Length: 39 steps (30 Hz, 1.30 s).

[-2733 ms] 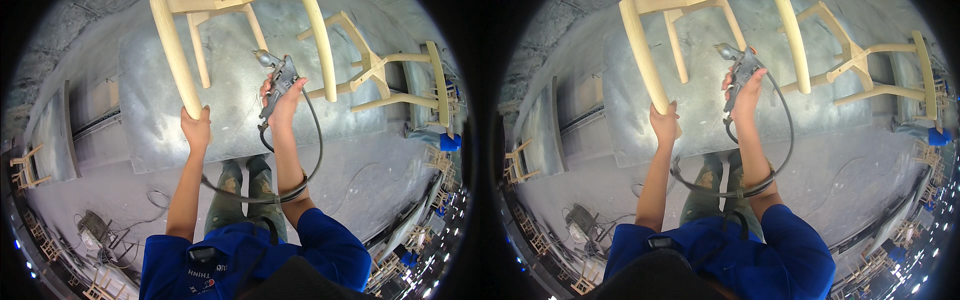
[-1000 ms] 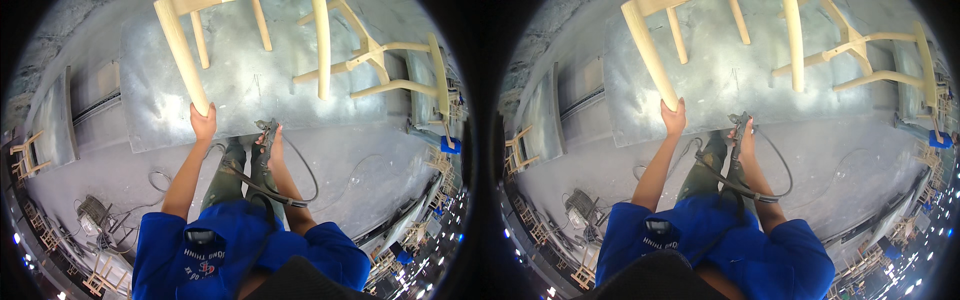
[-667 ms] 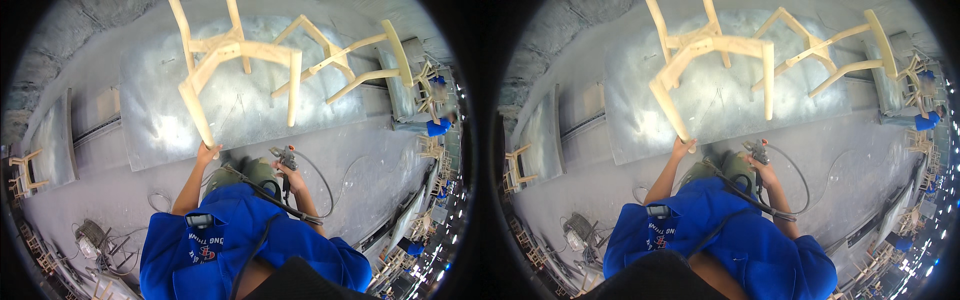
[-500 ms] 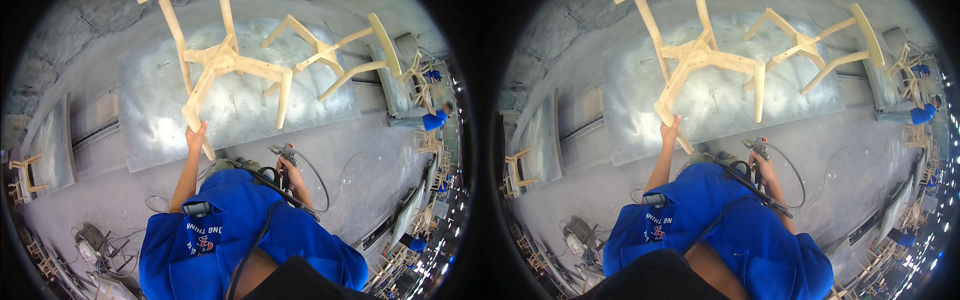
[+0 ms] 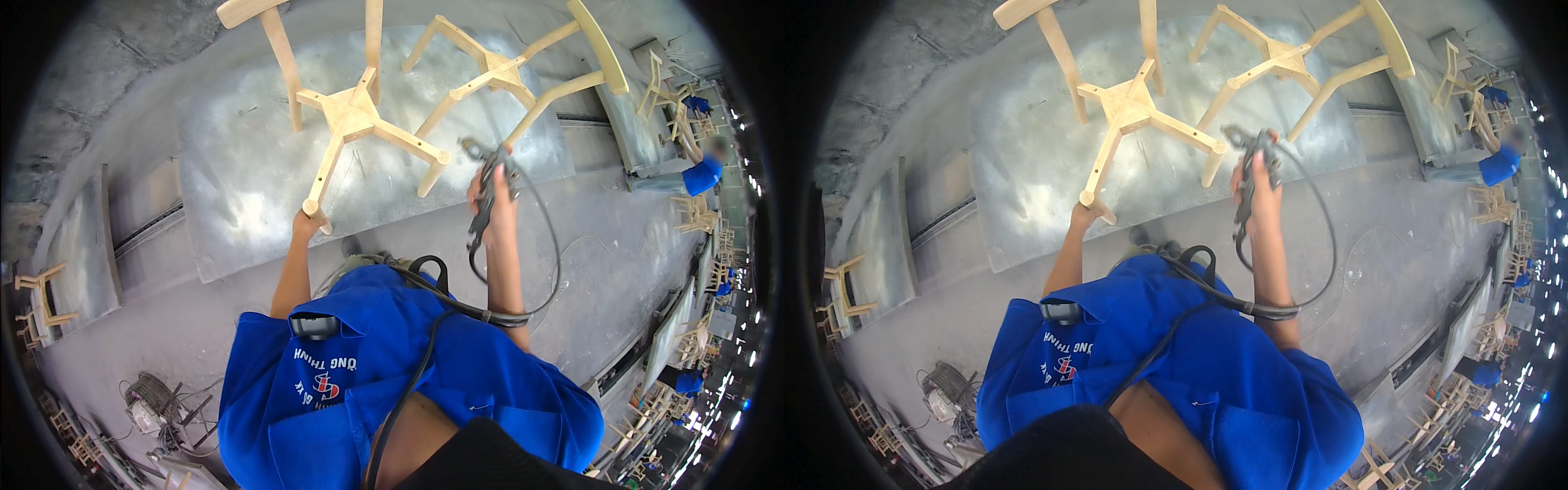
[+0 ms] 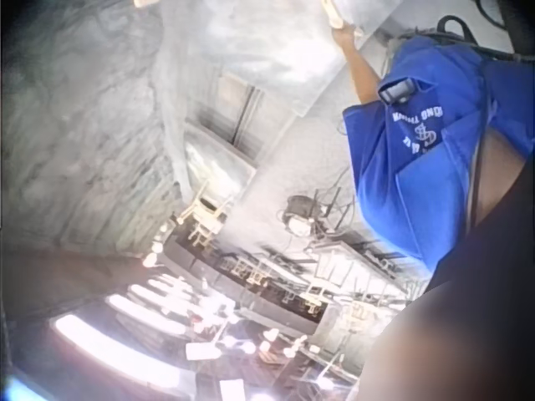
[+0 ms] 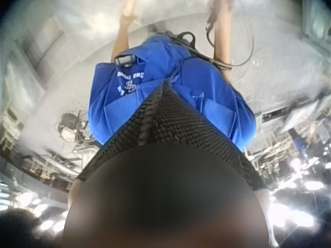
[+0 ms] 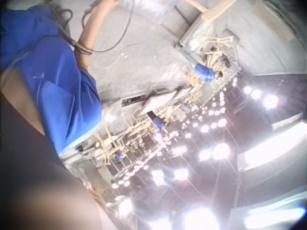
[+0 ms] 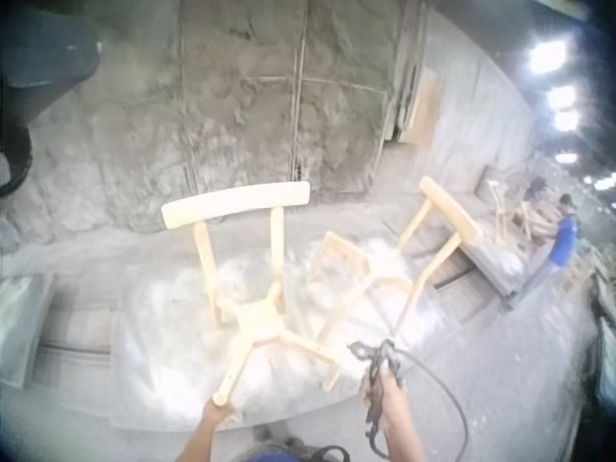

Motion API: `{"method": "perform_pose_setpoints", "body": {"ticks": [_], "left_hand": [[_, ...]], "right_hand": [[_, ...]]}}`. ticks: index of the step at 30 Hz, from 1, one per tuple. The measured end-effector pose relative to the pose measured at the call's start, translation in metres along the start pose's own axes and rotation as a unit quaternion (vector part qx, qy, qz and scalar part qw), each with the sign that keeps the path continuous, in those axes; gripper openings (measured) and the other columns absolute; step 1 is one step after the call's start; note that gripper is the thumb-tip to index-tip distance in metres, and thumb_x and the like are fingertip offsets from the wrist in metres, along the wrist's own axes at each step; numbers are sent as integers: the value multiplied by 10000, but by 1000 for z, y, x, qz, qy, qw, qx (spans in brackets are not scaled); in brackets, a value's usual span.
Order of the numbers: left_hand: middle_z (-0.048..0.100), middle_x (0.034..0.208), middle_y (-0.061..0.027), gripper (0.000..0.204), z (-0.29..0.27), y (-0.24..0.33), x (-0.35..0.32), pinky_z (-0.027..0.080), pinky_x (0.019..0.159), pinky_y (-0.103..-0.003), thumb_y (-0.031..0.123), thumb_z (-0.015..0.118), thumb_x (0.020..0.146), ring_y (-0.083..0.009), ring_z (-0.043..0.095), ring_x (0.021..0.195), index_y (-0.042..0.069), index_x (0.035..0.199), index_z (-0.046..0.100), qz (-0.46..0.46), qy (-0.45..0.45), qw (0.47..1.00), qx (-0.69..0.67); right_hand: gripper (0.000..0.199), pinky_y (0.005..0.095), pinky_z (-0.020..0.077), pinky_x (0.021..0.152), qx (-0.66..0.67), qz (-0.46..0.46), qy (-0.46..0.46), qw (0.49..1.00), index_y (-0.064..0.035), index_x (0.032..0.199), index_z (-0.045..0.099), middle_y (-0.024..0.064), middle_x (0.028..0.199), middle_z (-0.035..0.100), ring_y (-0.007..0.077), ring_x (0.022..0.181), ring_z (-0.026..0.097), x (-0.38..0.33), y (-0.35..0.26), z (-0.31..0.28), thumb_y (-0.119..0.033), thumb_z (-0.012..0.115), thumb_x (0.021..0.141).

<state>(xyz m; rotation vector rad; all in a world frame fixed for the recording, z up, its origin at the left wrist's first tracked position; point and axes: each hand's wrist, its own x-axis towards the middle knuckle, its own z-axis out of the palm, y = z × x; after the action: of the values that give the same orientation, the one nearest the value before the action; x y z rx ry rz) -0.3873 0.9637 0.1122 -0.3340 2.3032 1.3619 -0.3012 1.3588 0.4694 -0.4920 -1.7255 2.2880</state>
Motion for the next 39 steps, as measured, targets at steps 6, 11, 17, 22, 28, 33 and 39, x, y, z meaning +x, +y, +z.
{"method": "perform_pose_setpoints", "body": {"ticks": [6,11,17,22,28,33,39], "left_hand": [[751,1057,-148,567,67,-1,-102,516,945,-377,509,511,1022,-283,703,1034,-8,1182,681,63,-116,990,-40],[713,821,-124,728,56,36,-185,497,787,-319,577,358,1066,-195,640,767,-14,881,741,-10,-141,990,-28],[520,572,-6,699,16,71,-225,362,536,-293,555,375,1069,-111,470,541,5,747,662,36,-14,988,-151],[463,549,16,621,-15,103,-222,313,518,-283,497,429,1069,-81,401,519,12,766,669,54,10,977,-205],[418,534,38,535,-92,102,-198,278,510,-271,422,492,1065,-64,347,515,11,774,671,72,29,966,-248],[408,534,47,484,-148,99,-193,279,516,-266,392,525,1055,-58,345,522,20,785,672,37,45,963,-265],[394,558,58,459,-188,113,-164,285,522,-265,395,530,1052,-53,345,540,35,811,682,81,-21,974,-209]], "right_hand": [[509,235,364,441,247,-5,-69,967,-75,1039,558,30,736,524,142,624,538,86,-32,27,-582,522,1013],[509,226,341,430,215,96,23,972,-111,947,559,-4,682,496,126,597,514,115,31,22,-611,485,1015],[534,233,338,425,192,161,23,968,-103,964,554,-5,684,491,120,598,513,104,52,26,-632,491,1006],[581,210,349,419,314,128,-148,929,-95,1018,542,-2,726,460,113,643,482,97,45,75,-670,459,996],[542,217,364,436,220,207,-63,951,-100,957,556,-6,695,495,113,632,499,92,93,145,-637,497,997],[462,225,351,411,-8,145,-19,989,-90,925,577,0,672,557,103,522,535,58,85,204,-546,592,994],[429,211,354,419,-40,-37,-125,991,-28,942,593,9,675,560,83,537,525,52,-6,289,-451,625,1002]]}}
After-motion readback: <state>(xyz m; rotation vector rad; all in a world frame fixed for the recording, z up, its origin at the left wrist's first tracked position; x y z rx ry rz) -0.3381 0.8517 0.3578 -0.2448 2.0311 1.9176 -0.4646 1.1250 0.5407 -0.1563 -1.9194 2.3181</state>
